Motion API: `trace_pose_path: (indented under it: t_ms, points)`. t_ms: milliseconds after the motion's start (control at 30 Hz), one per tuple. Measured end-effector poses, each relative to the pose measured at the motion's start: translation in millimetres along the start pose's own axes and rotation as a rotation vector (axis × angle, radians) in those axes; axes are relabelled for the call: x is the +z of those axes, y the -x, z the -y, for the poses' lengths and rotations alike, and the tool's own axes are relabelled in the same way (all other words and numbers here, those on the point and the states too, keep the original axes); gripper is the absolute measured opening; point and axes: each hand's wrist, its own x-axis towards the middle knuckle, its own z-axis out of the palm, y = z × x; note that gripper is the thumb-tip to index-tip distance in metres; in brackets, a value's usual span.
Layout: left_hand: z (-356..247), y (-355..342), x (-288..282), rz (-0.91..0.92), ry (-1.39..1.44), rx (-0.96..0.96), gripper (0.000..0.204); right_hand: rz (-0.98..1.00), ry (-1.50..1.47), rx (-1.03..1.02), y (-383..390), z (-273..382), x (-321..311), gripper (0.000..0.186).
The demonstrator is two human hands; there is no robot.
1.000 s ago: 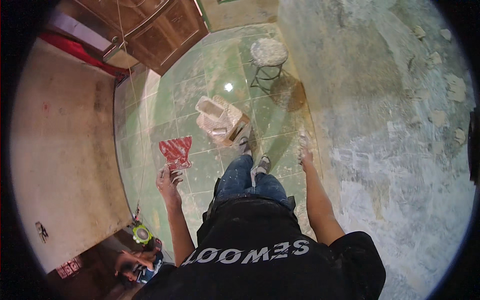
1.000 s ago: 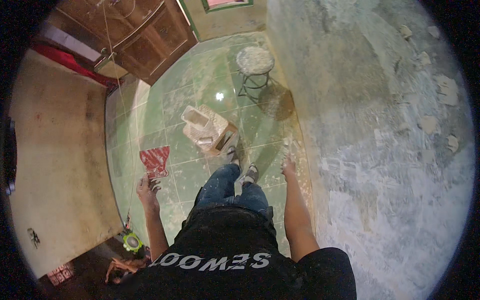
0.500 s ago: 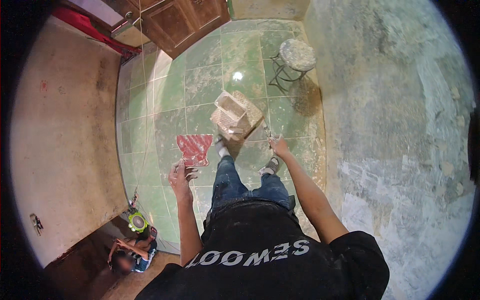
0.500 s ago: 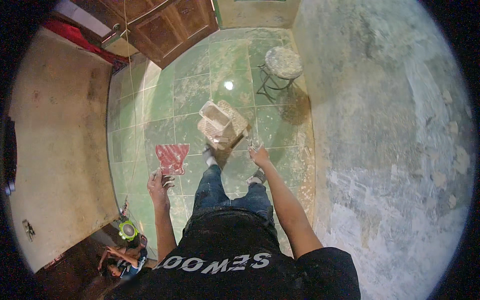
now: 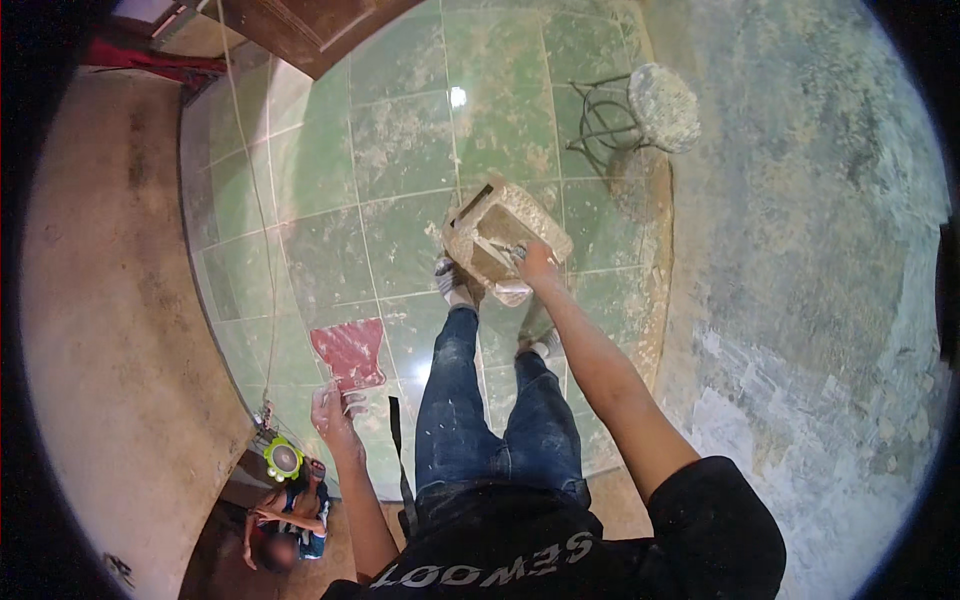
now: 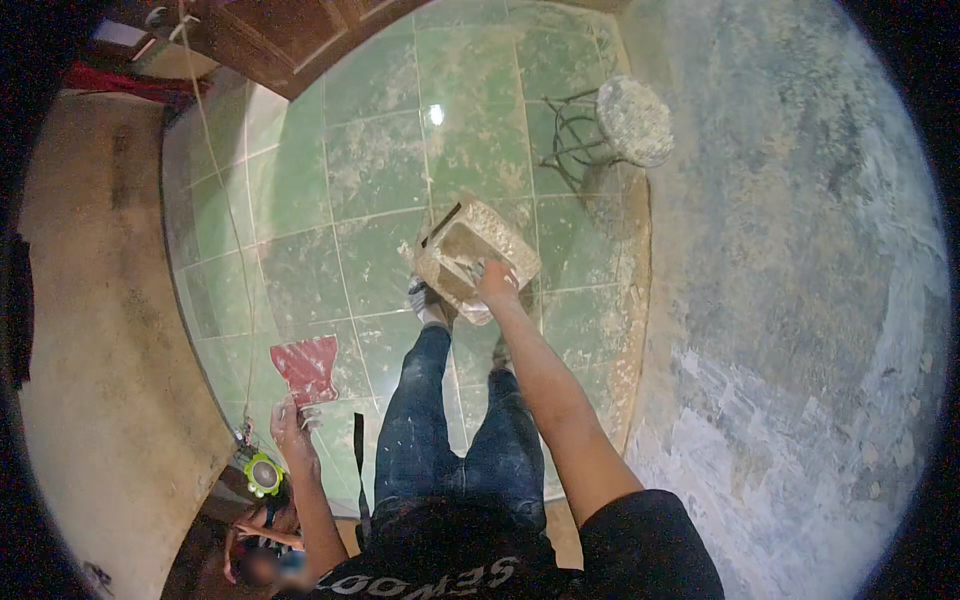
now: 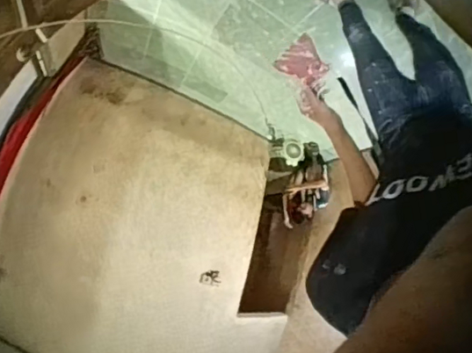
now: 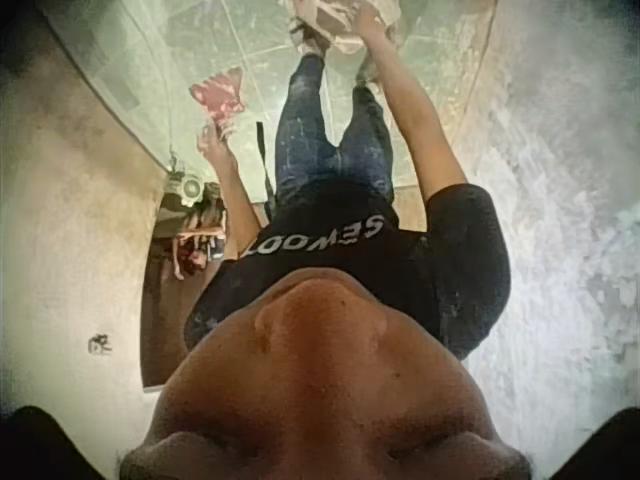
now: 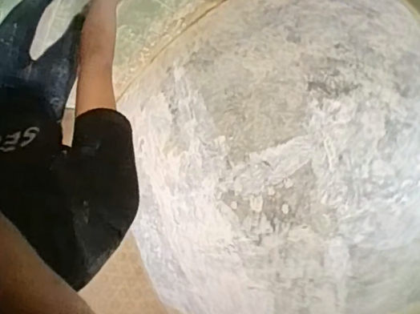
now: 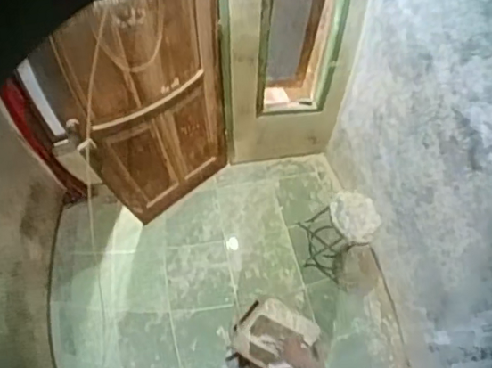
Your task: The person applies wall putty to a damaged wall using a putty knife and a scraper.
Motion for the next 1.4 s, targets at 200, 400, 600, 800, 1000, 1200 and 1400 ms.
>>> trace_pose_path:
  t_ms: [200, 400, 600, 800, 1000, 1200, 1400]
  points:
    - [5, -30, -7, -0.117, -0.073, -0.115, 0.019, 0.119, 0.121, 0.021, -32, 17, 30, 0.032]
    - [-27, -53, 13, 0.061, -0.094, -0.072, 0.012, 0.169, 0.187, 0.086, -33, 15, 28, 0.028]
    - [-32, -49, 29, 0.037, -0.084, -0.079, 0.011, 0.292, 0.17, 0.232, -14, 26, 19, 0.054]
    - [-33, -43, 31, 0.098, -0.097, -0.068, 0.013, 0.187, 0.038, 0.327, 0, 27, 0, 0.067]
    - [-35, -30, 38, 0.173, -0.131, -0.073, 0.016, 0.014, -0.038, 0.319, 25, 25, -22, 0.069]
    - [-17, 9, 86, 0.319, -0.114, -0.179, 0.024, -0.173, -0.335, 0.064, 99, 22, -48, 0.062]
    - [6, 84, 150, 0.594, -0.105, -0.241, 0.024, 0.141, -0.993, -0.214, 224, 35, -81, 0.044]
